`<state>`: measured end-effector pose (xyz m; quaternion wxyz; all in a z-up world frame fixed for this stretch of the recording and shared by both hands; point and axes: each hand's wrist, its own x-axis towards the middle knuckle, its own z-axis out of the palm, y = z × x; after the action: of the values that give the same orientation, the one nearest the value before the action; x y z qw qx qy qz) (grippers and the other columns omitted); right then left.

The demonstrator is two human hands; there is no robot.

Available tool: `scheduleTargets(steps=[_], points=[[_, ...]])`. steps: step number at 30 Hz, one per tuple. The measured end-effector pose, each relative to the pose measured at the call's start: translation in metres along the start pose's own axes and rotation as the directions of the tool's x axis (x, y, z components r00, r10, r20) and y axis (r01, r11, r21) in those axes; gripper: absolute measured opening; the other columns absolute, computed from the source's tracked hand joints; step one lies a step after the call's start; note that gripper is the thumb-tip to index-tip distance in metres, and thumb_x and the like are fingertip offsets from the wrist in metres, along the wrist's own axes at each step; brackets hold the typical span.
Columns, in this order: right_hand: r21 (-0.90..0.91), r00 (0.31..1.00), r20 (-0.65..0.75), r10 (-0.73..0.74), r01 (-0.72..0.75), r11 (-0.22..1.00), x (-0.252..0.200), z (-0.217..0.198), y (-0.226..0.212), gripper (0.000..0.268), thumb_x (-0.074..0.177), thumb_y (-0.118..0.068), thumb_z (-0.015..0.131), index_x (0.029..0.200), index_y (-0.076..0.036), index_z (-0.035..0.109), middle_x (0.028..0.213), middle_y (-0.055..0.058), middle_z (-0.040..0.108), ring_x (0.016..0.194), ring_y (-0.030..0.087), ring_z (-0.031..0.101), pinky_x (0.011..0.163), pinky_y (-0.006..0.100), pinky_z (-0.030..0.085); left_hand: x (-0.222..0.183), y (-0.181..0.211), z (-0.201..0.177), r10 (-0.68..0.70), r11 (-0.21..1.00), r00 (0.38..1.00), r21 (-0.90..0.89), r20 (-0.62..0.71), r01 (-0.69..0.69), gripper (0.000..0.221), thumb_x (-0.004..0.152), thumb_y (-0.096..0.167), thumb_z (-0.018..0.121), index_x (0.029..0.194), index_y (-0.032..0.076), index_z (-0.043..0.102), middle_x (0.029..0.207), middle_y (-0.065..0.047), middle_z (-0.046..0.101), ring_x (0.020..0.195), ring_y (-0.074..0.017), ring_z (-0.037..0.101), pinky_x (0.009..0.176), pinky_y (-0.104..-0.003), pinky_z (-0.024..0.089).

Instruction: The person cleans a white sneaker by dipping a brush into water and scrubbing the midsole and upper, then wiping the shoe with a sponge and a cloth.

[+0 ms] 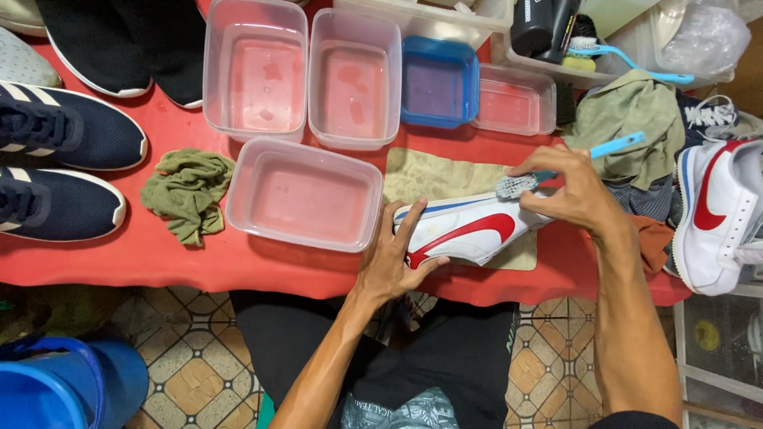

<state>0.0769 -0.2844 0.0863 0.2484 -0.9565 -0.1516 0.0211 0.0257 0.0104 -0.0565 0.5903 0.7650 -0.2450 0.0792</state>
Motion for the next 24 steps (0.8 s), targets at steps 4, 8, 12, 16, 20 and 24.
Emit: scheduleTargets(steps=[4, 8, 12, 16, 20, 24], points=[[0.095, 0.995, 0.058, -0.078, 0.072, 0.993, 0.002, 0.035, 0.023, 0.034, 0.070, -0.029, 0.079, 0.101, -0.016, 0.079, 0.097, 0.013, 0.075, 0.088, 0.036, 0.067, 0.088, 0.045, 0.046, -0.002, 0.004, -0.003, -0.006, 0.999, 1.000, 0.043, 0.018, 0.005, 0.090, 0.080, 0.050, 0.081, 0.155, 0.018, 0.043, 0.128, -0.018, 0.047, 0.117, -0.0446, 0.056, 0.098, -0.056, 0.050], [0.045, 1.000, 0.016, -0.022, 0.022, 0.999, -0.016, 0.021, 0.026, 0.038, 0.070, -0.031, 0.081, 0.106, -0.019, 0.079, 0.105, 0.010, 0.070, 0.093, 0.033, 0.067, 0.090, 0.042, 0.046, 0.000, 0.001, -0.002, 0.001, 1.000, 1.000, 0.032, 0.013, -0.001, 0.090, 0.080, 0.049, 0.080, 0.155, 0.019, 0.042, 0.129, -0.018, 0.046, 0.116, -0.0446, 0.055, 0.100, -0.056, 0.048], [-0.029, 0.998, -0.069, 0.009, -0.011, 1.000, -0.026, 0.046, 0.024, 0.037, 0.071, -0.032, 0.084, 0.106, -0.023, 0.079, 0.108, 0.008, 0.063, 0.092, 0.030, 0.066, 0.090, 0.040, 0.046, -0.002, 0.002, 0.000, -0.009, 0.999, 1.000, 0.052, 0.011, 0.009, 0.091, 0.078, 0.049, 0.082, 0.154, 0.019, 0.044, 0.129, -0.017, 0.047, 0.117, -0.0440, 0.056, 0.100, -0.055, 0.048], [-0.092, 0.993, -0.105, -0.047, 0.038, 0.995, -0.026, 0.054, 0.023, 0.037, 0.071, -0.033, 0.083, 0.107, -0.028, 0.079, 0.107, 0.003, 0.061, 0.092, 0.026, 0.065, 0.090, 0.036, 0.044, 0.000, 0.002, -0.001, -0.007, 0.998, 1.000, 0.068, 0.010, 0.007, 0.091, 0.078, 0.050, 0.082, 0.155, 0.019, 0.043, 0.129, -0.017, 0.048, 0.117, -0.0442, 0.056, 0.099, -0.056, 0.048], [-0.142, 0.983, -0.181, -0.016, -0.010, 0.990, -0.042, 0.039, 0.041, 0.037, 0.072, -0.031, 0.082, 0.108, -0.027, 0.079, 0.111, 0.005, 0.060, 0.095, 0.029, 0.063, 0.092, 0.038, 0.046, -0.001, 0.003, 0.000, -0.010, 0.999, 1.000, 0.033, 0.002, 0.010, 0.090, 0.078, 0.048, 0.082, 0.154, 0.018, 0.043, 0.129, -0.018, 0.048, 0.117, -0.0449, 0.056, 0.102, -0.056, 0.047], [-0.076, 0.969, -0.234, -0.079, 0.063, 0.995, -0.017, 0.081, -0.008, 0.034, 0.068, -0.024, 0.079, 0.102, -0.023, 0.079, 0.107, 0.006, 0.058, 0.097, 0.032, 0.056, 0.091, 0.042, 0.043, -0.001, 0.001, 0.001, -0.003, 0.998, 1.000, 0.059, -0.002, 0.003, 0.090, 0.078, 0.049, 0.082, 0.154, 0.018, 0.045, 0.129, -0.018, 0.048, 0.117, -0.0452, 0.056, 0.100, -0.056, 0.047]])
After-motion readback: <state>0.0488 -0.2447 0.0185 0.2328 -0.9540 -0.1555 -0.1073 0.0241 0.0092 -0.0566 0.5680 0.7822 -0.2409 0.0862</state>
